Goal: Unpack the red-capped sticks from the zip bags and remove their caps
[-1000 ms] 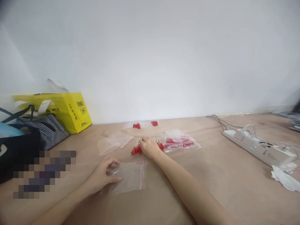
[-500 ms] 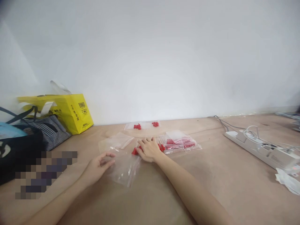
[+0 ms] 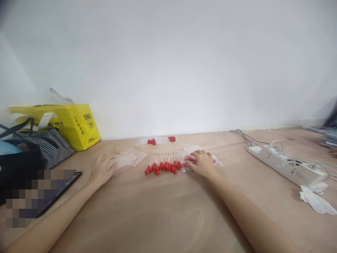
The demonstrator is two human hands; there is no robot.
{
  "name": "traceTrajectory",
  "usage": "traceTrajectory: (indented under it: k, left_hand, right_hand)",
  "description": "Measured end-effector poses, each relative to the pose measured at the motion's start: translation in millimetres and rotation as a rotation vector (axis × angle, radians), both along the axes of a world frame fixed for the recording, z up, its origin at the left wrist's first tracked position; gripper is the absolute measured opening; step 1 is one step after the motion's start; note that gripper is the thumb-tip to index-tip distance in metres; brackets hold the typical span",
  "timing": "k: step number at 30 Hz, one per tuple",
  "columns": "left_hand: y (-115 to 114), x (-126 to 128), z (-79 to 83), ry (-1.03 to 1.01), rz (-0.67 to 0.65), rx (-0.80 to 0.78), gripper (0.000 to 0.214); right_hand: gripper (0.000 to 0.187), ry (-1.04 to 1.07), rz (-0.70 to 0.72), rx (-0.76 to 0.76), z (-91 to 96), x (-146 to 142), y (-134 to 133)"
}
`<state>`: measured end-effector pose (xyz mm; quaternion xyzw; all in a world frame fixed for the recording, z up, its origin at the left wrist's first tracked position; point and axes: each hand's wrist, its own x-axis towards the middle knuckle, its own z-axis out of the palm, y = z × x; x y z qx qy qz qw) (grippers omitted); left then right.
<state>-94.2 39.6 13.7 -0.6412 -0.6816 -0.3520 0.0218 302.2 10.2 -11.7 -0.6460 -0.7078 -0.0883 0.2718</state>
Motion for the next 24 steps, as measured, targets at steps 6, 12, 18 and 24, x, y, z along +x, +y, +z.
traceTrajectory:
  k: [6, 12, 18, 24]
  left_hand:
    - [-3.0, 8.5, -18.0, 0.4, -0.321, -0.387, 0.051]
    - [-1.9, 5.6, -22.4, 0.416, -0.346, -0.483, 0.054]
    - [-15.3, 13.3, -17.4, 0.433, -0.234, -0.086, 0.048]
    - [-19.7, 18.9, -16.7, 0.398, -0.284, 0.014, 0.039]
  right_hand:
    - [0.029, 0.02, -0.057, -0.022, -9.0, 4.9, 5.8]
    - [0.024, 0.058, -0.036, 0.017, -16.0, 15.4, 11.9]
    - [0.028, 0.049, -0.057, 0.168, -10.0, 10.3, 6.9]
    - [0.046, -0.01, -0.266, 0.033, -12.7, 2.9, -0.9]
